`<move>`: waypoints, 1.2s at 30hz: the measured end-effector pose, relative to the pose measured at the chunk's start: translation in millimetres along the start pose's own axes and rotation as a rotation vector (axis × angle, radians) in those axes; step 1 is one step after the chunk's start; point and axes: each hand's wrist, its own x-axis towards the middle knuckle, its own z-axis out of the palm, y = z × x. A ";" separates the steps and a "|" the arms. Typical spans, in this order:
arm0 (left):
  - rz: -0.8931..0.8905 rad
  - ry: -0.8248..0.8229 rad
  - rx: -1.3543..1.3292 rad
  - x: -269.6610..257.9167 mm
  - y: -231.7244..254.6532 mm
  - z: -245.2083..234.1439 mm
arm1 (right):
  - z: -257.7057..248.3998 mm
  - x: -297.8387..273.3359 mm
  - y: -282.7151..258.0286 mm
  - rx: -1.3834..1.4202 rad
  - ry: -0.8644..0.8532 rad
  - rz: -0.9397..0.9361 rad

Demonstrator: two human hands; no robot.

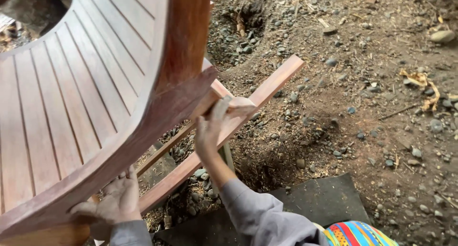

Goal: Sanding a wooden rocking chair with sandpaper to smooth the surface.

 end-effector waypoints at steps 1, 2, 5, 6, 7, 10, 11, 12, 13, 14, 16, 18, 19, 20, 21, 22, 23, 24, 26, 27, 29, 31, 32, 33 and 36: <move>-0.005 0.007 0.007 0.3 -0.5 -1.1 | 3.7 -0.1 -3.6 -0.006 0.005 0.008; 0.007 0.005 0.033 0.6 -0.5 -2.0 | 7.7 -0.3 -7.5 -0.040 0.019 -0.100; 0.017 -0.003 0.064 1.4 -0.1 1.4 | 16.1 12.4 22.7 -0.023 0.062 -0.207; 0.015 -0.002 0.066 0.1 -0.5 3.2 | 16.7 18.3 39.8 0.020 0.091 -0.205; 0.014 -0.008 0.070 -0.2 -0.6 5.0 | 4.9 17.5 35.8 0.025 0.096 -0.205; 0.004 0.002 0.070 0.3 -1.2 10.4 | -2.2 12.7 38.9 0.029 0.043 0.231; 0.022 0.010 0.104 -2.6 -2.4 11.0 | 10.2 8.3 48.6 0.067 0.048 0.140; 0.039 0.018 0.138 -5.1 -3.7 11.8 | 22.7 4.0 58.5 0.106 0.051 0.049; 0.035 0.026 0.135 -8.0 -6.9 12.2 | 20.5 3.0 40.1 0.096 0.051 0.049; 0.020 0.059 0.063 -11.0 -9.9 12.7 | 18.5 1.8 21.5 0.006 0.015 -0.070; 0.007 0.081 0.004 -11.2 -11.1 14.0 | 14.5 1.6 5.7 -0.072 -0.011 -0.184; 0.017 0.080 -0.025 -4.6 -9.2 10.6 | 9.4 3.9 14.8 0.094 0.018 0.214; 0.021 0.079 -0.021 -5.2 -7.5 11.0 | 5.0 11.7 33.3 0.098 0.017 0.218; -0.013 0.052 -0.035 -5.6 -5.8 11.5 | 0.8 19.4 51.9 0.085 0.091 0.311; -0.053 0.026 -0.052 -4.8 -7.9 10.6 | -6.1 30.0 72.0 0.067 0.168 0.400; -0.057 0.026 -0.052 1.1 -3.6 5.3 | 4.4 20.6 60.3 0.065 0.171 0.398; -0.038 0.011 0.026 6.5 0.1 -0.2 | 14.0 11.1 48.6 0.145 0.134 0.266; -0.020 -0.006 0.103 12.3 3.7 -5.8 | 24.2 1.8 37.4 0.223 0.096 0.132; -0.001 0.048 0.047 -4.3 -5.2 1.6 | 25.8 -13.7 12.2 0.146 0.055 0.071; 0.018 0.074 -0.007 -9.7 -9.4 10.8 | 30.7 -17.7 -3.3 0.092 0.023 -0.004; -0.008 0.068 -0.036 -2.4 -7.3 3.8 | 28.2 -1.0 39.9 0.210 0.138 0.087; -0.029 0.062 -0.065 -0.7 -1.8 3.0 | 17.0 17.2 58.0 0.330 0.249 0.182; -0.019 0.054 -0.017 -3.5 0.1 4.3 | 4.2 28.1 55.5 0.335 0.252 0.402; -0.023 0.043 0.030 -2.4 -3.3 6.9 | -10.9 44.6 53.8 0.336 0.263 0.612; 0.024 -0.047 0.281 18.2 10.0 -11.2 | 48.1 1.9 86.2 0.352 0.172 0.471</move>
